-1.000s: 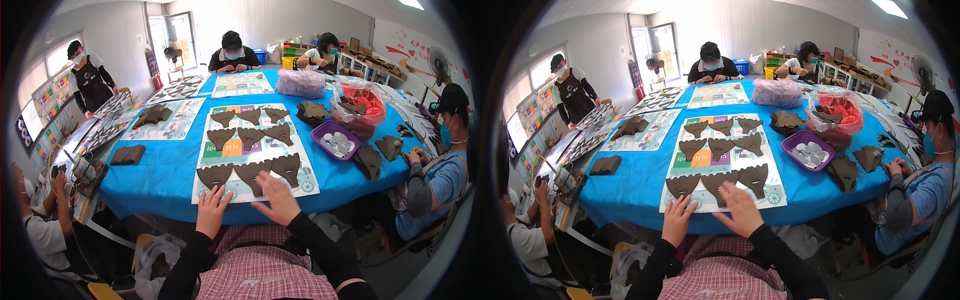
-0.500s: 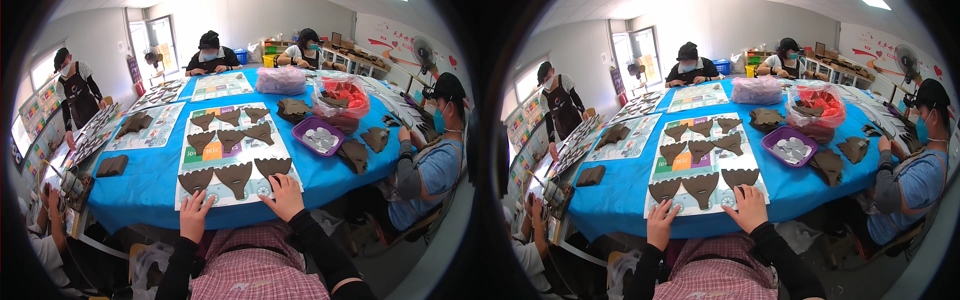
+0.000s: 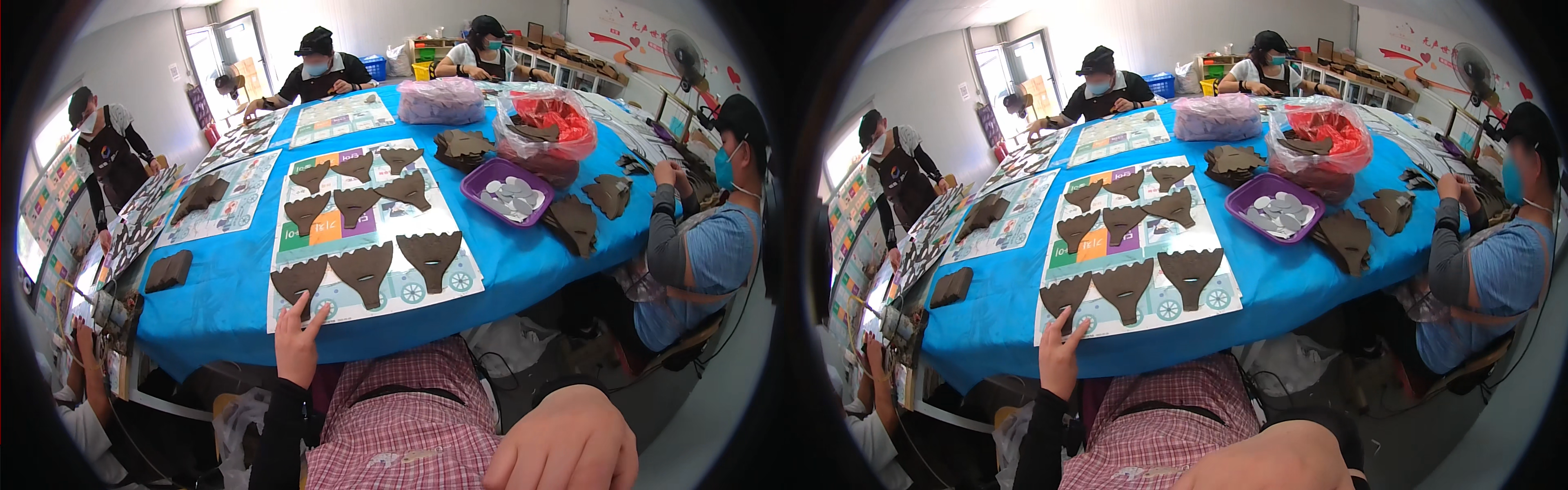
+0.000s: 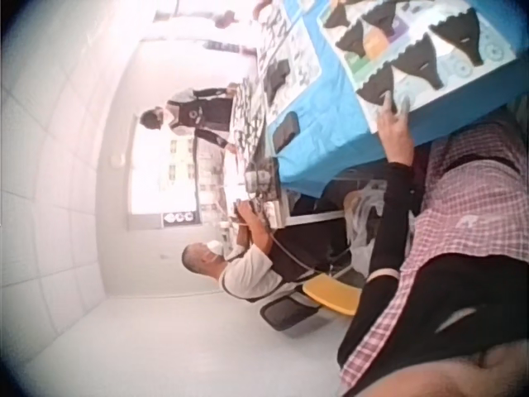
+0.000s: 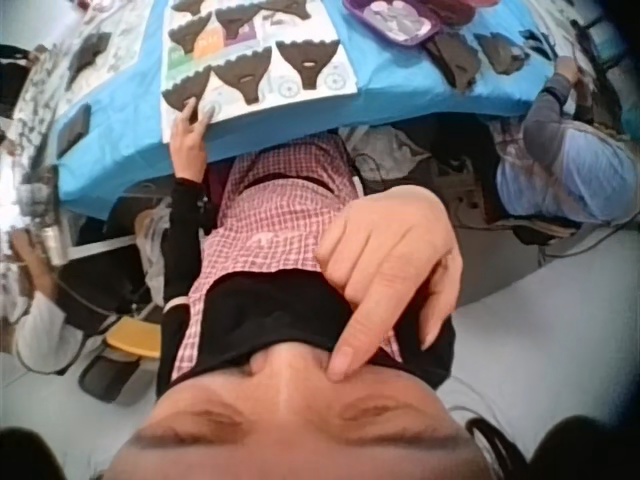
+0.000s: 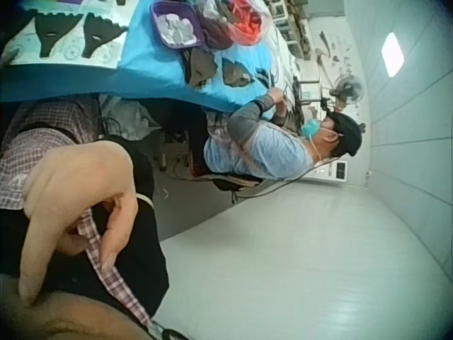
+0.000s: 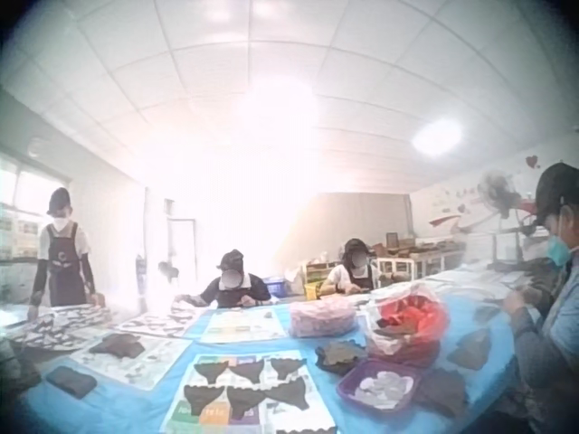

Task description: Organizing and sorting shoe material components on a workspace.

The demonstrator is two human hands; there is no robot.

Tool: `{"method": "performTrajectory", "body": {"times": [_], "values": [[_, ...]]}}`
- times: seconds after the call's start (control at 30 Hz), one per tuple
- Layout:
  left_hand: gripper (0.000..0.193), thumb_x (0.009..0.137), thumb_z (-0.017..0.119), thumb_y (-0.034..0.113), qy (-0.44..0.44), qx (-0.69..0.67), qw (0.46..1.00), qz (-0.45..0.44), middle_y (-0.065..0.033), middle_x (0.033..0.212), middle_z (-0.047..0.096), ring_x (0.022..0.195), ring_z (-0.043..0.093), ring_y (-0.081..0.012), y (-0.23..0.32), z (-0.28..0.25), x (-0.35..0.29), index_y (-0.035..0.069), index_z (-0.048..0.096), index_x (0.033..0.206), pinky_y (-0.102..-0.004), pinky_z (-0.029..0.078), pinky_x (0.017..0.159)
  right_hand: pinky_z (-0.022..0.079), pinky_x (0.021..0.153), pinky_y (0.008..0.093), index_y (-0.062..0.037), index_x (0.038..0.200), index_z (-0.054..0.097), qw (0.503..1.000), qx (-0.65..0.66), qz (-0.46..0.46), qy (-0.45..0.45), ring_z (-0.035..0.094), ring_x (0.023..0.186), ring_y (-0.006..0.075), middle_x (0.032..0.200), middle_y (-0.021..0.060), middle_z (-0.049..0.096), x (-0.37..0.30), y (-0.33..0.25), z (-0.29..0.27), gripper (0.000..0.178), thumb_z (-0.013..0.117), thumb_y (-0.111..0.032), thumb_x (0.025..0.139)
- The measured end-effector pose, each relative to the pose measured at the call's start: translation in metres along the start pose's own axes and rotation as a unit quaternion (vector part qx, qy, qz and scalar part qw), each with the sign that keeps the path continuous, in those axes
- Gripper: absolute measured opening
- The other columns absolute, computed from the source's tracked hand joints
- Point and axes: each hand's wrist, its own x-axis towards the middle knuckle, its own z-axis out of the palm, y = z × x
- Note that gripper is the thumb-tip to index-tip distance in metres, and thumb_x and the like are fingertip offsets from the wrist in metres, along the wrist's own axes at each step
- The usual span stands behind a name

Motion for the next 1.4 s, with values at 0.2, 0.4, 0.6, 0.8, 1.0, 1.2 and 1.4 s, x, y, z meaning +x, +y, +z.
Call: {"method": "performTrajectory", "body": {"times": [0.2, 0.4, 0.6, 0.8, 1.0, 1.2, 1.4], "values": [[0.049, 0.077, 0.063, 0.001, -0.055, -0.072, 0.996, -0.017, -0.0150, 0.139, 0.042, 0.123, 0.044, -0.0358, 0.007, -0.014, 0.010, 0.016, 0.059, 0.124, -0.0505, 0.029, 0.107, 0.044, 0.059, 0.0456, 0.0052, 0.099, 0.062, 0.994, 0.027, 0.039, -0.100, 0.053, 0.062, 0.0329, 0.075, 0.0178, 0.055, -0.008, -0.028, -0.040, 0.027, 0.049, -0.019, 0.095], [0.059, 0.071, 0.071, 0.018, -0.065, -0.046, 0.996, -0.049, -0.0142, 0.132, 0.045, 0.125, 0.040, -0.0332, 0.016, -0.030, 0.029, 0.011, 0.054, 0.127, -0.0512, 0.024, 0.108, 0.044, 0.070, 0.0228, 0.0009, 0.108, 0.063, 0.685, -0.604, 0.156, 0.376, 0.052, 0.074, 0.0094, 0.083, 0.0030, 0.059, -0.032, -0.055, -0.251, 0.026, 0.050, -0.019, 0.097], [0.048, 0.071, 0.063, 0.004, -0.013, -0.105, 0.990, -0.089, -0.0151, 0.129, 0.048, 0.115, 0.047, -0.0345, -0.002, -0.041, 0.065, 0.006, 0.060, 0.118, -0.0461, 0.031, 0.103, 0.044, 0.094, 0.0426, -0.0155, 0.121, 0.057, 0.303, -0.810, 0.488, 0.117, 0.053, 0.113, 0.0333, 0.123, 0.0145, 0.054, -0.141, -0.067, -0.432, 0.040, 0.062, -0.012, 0.082], [0.040, 0.081, 0.055, 0.003, 0.046, -0.084, 0.981, -0.171, -0.0202, 0.133, 0.045, 0.118, 0.047, -0.0320, -0.070, -0.066, 0.089, 0.001, 0.055, 0.121, -0.0431, 0.034, 0.102, 0.048, 0.089, 0.0412, -0.0136, 0.123, 0.056, 0.261, -0.741, 0.613, 0.088, 0.057, 0.107, 0.0333, 0.118, 0.0161, 0.056, -0.129, -0.061, -0.458, 0.046, 0.057, 0.000, 0.079], [0.036, 0.089, 0.050, 0.015, -0.008, -0.102, 0.990, -0.096, -0.0181, 0.132, 0.046, 0.118, 0.047, -0.0298, -0.075, -0.102, 0.171, 0.000, 0.054, 0.121, -0.0418, 0.040, 0.096, 0.048, 0.084, 0.0414, -0.0032, 0.103, 0.055, 0.303, -0.865, 0.400, -0.005, 0.058, 0.094, 0.0339, 0.096, 0.0157, 0.058, -0.107, -0.096, -0.467, 0.026, 0.055, 0.004, 0.077], [0.038, 0.080, 0.061, 0.014, -0.188, -0.261, 0.947, 0.023, -0.0184, 0.127, 0.048, 0.104, 0.055, -0.0282, -0.022, -0.091, 0.256, 0.002, 0.057, 0.116, -0.0400, 0.043, 0.091, 0.045, 0.086, 0.0439, -0.0042, 0.105, 0.056, 0.359, -0.812, 0.447, 0.109, 0.056, 0.100, 0.0379, 0.101, 0.0197, 0.058, -0.055, -0.111, -0.516, 0.024, 0.050, -0.009, 0.082], [0.046, 0.073, 0.069, 0.003, -0.342, -0.261, 0.892, 0.138, -0.0166, 0.127, 0.050, 0.103, 0.057, -0.0292, 0.004, -0.033, 0.261, 0.007, 0.060, 0.118, -0.0390, 0.045, 0.089, 0.049, 0.082, 0.0392, -0.0056, 0.115, 0.055, 0.425, -0.810, 0.384, 0.123, 0.061, 0.094, 0.0305, 0.100, 0.0155, 0.062, -0.065, -0.098, -0.476, 0.032, 0.060, -0.020, 0.087]]}}
